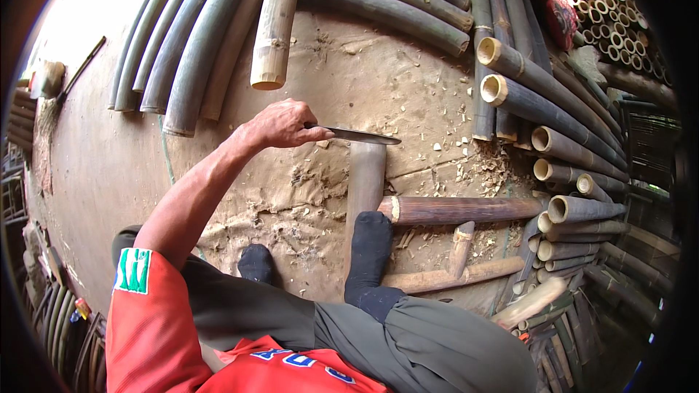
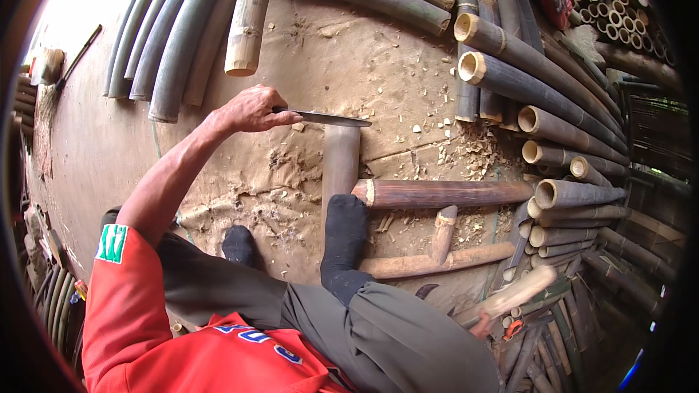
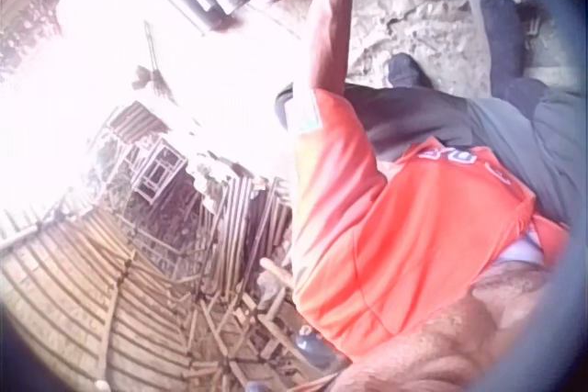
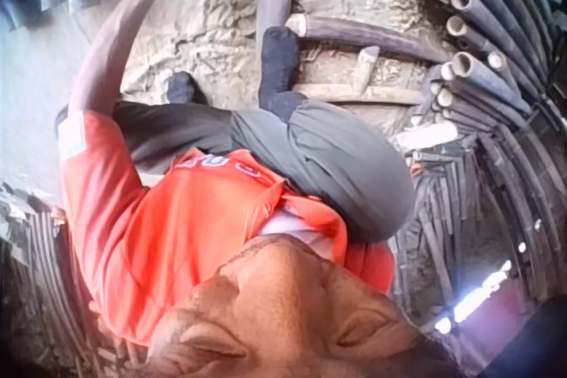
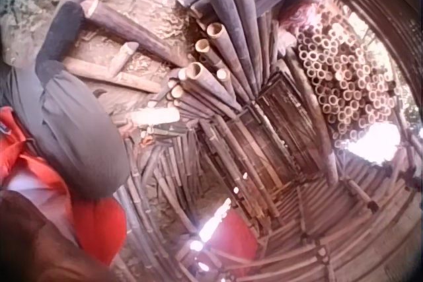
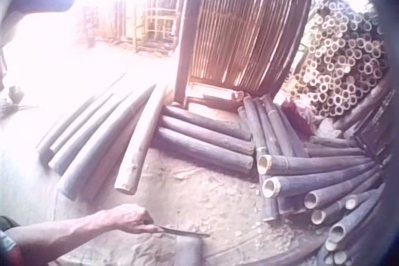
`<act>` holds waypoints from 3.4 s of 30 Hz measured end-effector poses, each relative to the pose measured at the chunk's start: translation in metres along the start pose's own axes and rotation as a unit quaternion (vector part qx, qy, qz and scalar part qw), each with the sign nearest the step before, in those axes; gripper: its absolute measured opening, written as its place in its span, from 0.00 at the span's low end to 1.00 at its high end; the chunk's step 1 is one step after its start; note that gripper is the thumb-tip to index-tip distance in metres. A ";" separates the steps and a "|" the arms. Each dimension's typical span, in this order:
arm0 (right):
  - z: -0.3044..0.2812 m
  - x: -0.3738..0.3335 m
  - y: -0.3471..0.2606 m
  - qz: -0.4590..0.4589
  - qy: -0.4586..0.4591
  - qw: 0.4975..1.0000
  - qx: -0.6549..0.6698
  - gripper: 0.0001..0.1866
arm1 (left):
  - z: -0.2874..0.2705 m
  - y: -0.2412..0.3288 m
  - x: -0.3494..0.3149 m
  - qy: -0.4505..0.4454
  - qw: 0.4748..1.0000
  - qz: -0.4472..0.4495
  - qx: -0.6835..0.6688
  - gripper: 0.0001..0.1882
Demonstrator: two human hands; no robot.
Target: The person carves a section of bamboo using a knife and a chisel, scraping the outer surface and cleaning out the interior cavity.
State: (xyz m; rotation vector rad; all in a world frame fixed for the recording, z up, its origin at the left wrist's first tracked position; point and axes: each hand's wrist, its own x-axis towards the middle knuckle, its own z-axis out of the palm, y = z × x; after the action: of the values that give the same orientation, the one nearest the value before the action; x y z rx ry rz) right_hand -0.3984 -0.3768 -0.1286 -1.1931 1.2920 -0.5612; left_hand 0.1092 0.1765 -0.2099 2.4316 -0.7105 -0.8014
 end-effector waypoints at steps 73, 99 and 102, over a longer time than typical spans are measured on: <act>0.511 -0.144 -0.225 -0.432 -0.503 0.697 -0.274 0.52 | 0.027 -0.021 -0.007 -0.012 0.995 -0.043 0.085 0.33; 0.457 -0.075 -0.072 -0.119 -0.623 0.628 -0.450 0.50 | 0.020 -0.040 0.025 -0.269 0.947 -0.142 -0.103 0.24; 0.427 -0.099 -0.119 0.000 -0.578 0.757 -0.306 0.50 | 0.012 -0.040 0.032 -0.265 0.957 -0.113 -0.039 0.19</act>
State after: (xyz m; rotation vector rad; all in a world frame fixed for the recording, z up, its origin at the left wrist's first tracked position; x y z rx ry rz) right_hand 0.0036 -0.1832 -0.0464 -1.6424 0.3398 0.6554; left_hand 0.1365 0.1843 -0.2542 2.2606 -0.5707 -1.5778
